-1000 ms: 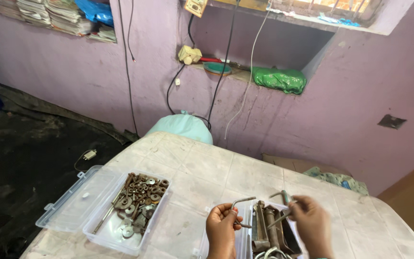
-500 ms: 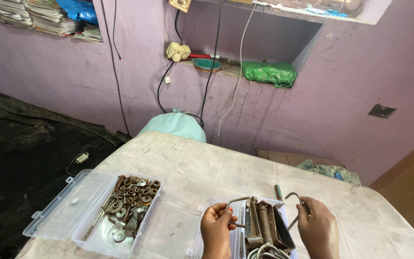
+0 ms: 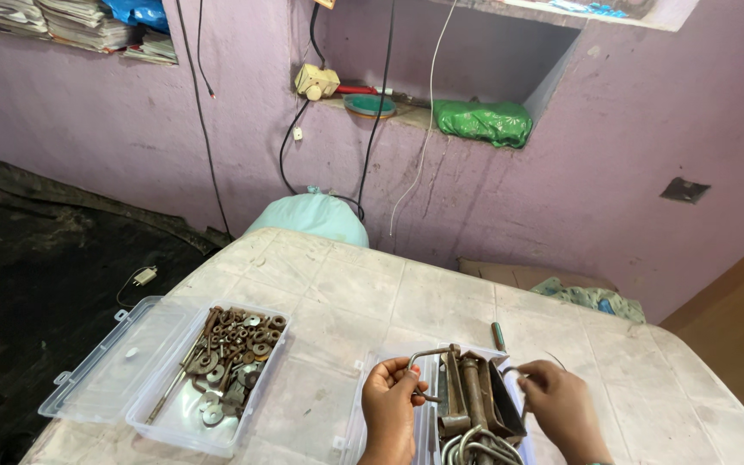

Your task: The person sorts through a collection of metal hardware components, including keys, hooks, and cylindrical parts, inside a clear plastic container. They pick up individual items, inspect them, and place them back into the container. A screwdriver is briefly handled and placed on the table.

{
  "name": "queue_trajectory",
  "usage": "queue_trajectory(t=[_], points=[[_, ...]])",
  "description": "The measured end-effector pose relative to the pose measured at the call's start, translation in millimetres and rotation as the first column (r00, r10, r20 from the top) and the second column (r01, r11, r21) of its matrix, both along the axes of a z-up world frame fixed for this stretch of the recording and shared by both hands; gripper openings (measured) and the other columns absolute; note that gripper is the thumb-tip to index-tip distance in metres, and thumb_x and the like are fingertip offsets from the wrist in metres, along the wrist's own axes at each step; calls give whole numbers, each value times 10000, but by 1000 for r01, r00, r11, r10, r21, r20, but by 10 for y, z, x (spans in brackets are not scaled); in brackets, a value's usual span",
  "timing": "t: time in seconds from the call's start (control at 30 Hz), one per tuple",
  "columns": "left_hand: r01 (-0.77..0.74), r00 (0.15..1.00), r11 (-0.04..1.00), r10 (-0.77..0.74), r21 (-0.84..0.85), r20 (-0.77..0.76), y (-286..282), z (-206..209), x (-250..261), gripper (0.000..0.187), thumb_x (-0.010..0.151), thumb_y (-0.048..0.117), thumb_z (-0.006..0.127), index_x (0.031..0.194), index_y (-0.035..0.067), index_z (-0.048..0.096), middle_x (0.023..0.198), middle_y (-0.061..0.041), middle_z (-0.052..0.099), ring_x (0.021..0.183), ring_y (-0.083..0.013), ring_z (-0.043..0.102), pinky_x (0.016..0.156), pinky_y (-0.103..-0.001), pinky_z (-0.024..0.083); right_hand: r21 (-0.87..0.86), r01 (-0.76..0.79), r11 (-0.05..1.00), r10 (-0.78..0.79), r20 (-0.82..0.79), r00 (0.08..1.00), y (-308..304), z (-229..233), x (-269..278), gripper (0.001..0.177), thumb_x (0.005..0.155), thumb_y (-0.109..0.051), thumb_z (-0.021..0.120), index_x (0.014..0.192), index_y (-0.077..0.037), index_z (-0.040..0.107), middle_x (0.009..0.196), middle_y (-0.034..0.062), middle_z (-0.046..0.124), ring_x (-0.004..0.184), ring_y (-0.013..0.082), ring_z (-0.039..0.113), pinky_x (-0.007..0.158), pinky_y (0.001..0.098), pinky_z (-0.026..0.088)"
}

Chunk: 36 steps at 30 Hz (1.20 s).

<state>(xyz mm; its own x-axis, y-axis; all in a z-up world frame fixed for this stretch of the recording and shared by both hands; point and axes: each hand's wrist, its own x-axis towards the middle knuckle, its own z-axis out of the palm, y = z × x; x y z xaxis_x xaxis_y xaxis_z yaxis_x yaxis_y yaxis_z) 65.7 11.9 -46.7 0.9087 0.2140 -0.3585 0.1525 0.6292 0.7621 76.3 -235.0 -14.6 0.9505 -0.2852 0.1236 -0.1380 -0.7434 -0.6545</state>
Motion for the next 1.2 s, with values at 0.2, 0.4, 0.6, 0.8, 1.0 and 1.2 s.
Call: queue_trajectory(t=[0.2, 0.4, 0.6, 0.8, 1.0, 1.2], points=[[-6, 1000, 1000, 6, -7, -14, 16, 39, 16, 181, 885, 40, 713, 1047, -24, 666, 788, -71, 671, 657, -136, 655, 548, -254, 500, -134, 30, 991, -40, -71, 997, 16, -182, 25, 225, 863, -211, 726, 1041, -91, 789, 800, 121, 773, 735, 255, 745, 727, 374, 590], [18, 998, 1000, -18, 7, -57, 20, 91, -2, 177, 888, 37, 717, 1047, -23, 668, 782, -63, 660, 654, -124, 641, 550, -248, 499, -276, 107, 955, -96, 55, 994, 74, -358, 10, 231, 837, -225, 742, 1021, -91, 783, 901, 128, 779, 860, 295, 753, 804, 400, 576], [37, 999, 999, -38, -25, -16, -24, 13, 0, 176, 882, 25, 717, 1039, -39, 671, 770, -76, 656, 627, -132, 639, 519, -253, 480, -205, 32, 978, -23, 43, 999, -85, -529, 180, 190, 789, -273, 795, 913, -135, 835, 986, 98, 761, 952, 268, 736, 885, 376, 571], [52, 999, 999, -52, 0, 2, -44, 32, -35, 183, 883, 23, 719, 1047, -33, 662, 780, -78, 669, 639, -134, 654, 521, -248, 486, 12, 58, 998, -59, 55, 997, -329, -887, 287, 422, 758, -377, 844, 1064, -104, 748, 1162, 127, 668, 1053, 285, 687, 894, 399, 564], [144, 989, 989, -143, -34, 25, -188, -6, -104, 181, 893, 26, 716, 1055, -35, 664, 792, -70, 680, 650, -130, 663, 527, -247, 493, -16, 69, 998, -66, 138, 988, -332, -999, 355, 543, 757, -373, 837, 1156, -53, 656, 1186, 147, 651, 1049, 294, 669, 895, 398, 555], [217, 958, 973, -228, 78, 174, -369, -96, -123, 123, 874, -12, 721, 995, -23, 705, 779, -73, 716, 625, -133, 660, 499, -251, 474, -210, 11, 978, 59, 325, 944, -46, -430, 171, 422, 754, -287, 813, 1117, -98, 709, 1145, 124, 680, 1042, 311, 644, 887, 411, 530]])
